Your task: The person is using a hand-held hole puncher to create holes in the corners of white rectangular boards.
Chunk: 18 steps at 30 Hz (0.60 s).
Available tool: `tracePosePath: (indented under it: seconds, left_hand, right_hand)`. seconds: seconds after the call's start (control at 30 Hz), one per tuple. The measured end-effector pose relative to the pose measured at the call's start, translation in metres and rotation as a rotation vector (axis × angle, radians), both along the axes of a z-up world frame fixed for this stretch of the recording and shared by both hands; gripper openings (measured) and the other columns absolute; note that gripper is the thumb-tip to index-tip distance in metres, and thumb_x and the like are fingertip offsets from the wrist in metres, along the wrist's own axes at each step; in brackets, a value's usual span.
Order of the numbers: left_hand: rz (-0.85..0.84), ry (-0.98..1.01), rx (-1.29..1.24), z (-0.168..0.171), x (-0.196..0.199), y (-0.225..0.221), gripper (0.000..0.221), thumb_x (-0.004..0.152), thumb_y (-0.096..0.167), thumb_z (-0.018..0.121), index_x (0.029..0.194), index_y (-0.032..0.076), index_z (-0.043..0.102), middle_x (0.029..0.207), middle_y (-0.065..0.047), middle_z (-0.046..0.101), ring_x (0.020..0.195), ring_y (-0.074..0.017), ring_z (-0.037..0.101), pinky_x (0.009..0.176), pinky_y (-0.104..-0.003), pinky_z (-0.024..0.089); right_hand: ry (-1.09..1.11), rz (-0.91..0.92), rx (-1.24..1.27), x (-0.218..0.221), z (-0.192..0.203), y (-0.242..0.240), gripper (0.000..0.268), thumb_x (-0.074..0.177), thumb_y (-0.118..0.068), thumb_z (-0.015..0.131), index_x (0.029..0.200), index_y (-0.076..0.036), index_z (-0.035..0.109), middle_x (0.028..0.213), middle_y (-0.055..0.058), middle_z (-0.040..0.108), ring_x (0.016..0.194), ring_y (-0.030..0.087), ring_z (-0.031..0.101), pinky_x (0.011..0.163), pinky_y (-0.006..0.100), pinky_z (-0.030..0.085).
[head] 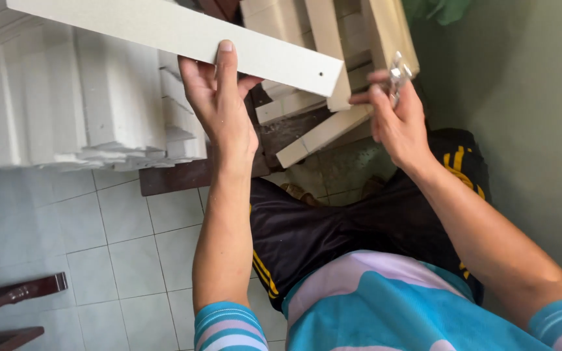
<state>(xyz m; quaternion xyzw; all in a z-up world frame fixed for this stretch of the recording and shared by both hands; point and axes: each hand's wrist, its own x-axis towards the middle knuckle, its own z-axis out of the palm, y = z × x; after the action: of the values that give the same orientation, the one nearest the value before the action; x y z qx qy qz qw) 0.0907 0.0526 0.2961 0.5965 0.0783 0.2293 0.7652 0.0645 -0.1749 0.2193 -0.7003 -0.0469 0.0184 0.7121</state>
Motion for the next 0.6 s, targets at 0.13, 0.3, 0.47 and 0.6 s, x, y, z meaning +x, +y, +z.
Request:
tracePosePath:
  seconds: [0.13,0.3,0.47,0.6]
  left_hand:
    - [0.054,-0.045,-0.071,0.019,-0.008,0.024,0.039,0.092,0.029,0.071,0.121,0.009,0.055,0.100,-0.004,0.069,0.099,-0.0202,0.069,0.070,-0.045,0.069]
    - [0.123,-0.141,-0.068,0.037,-0.009,0.057,0.034,0.093,0.027,0.074,0.120,0.012,0.060,0.111,-0.007,0.073,0.106,-0.0213,0.069,0.074,-0.047,0.070]
    - [0.107,-0.087,-0.153,0.065,-0.005,0.099,0.037,0.086,0.029,0.074,0.109,0.006,0.058,0.106,-0.015,0.070,0.093,-0.0281,0.070,0.070,-0.046,0.069]
    - [0.269,0.047,-0.253,0.106,0.001,0.145,0.052,0.075,0.025,0.073,0.118,-0.002,0.062,0.109,-0.018,0.062,0.078,-0.0288,0.069,0.060,-0.041,0.069]
  right_hand:
    - [0.031,0.117,0.154,0.020,0.039,0.042,0.030,0.107,-0.037,0.053,0.124,-0.013,0.050,0.102,0.009,0.071,0.044,0.003,0.040,0.038,0.017,0.035]
    - [0.015,0.169,0.308,0.034,0.069,0.079,0.031,0.103,-0.018,0.070,0.126,-0.013,0.049,0.089,-0.001,0.062,0.050,0.005,0.039,0.040,0.019,0.035]
    - [-0.115,0.206,0.231,0.055,0.102,0.110,0.025,0.107,-0.012,0.067,0.123,-0.006,0.049,0.081,-0.001,0.057,0.053,0.007,0.043,0.040,0.022,0.037]
    - [-0.192,0.202,0.143,0.093,0.117,0.134,0.017,0.111,-0.004,0.066,0.097,-0.012,0.059,0.073,-0.006,0.048,0.052,0.005,0.037,0.045,0.023,0.034]
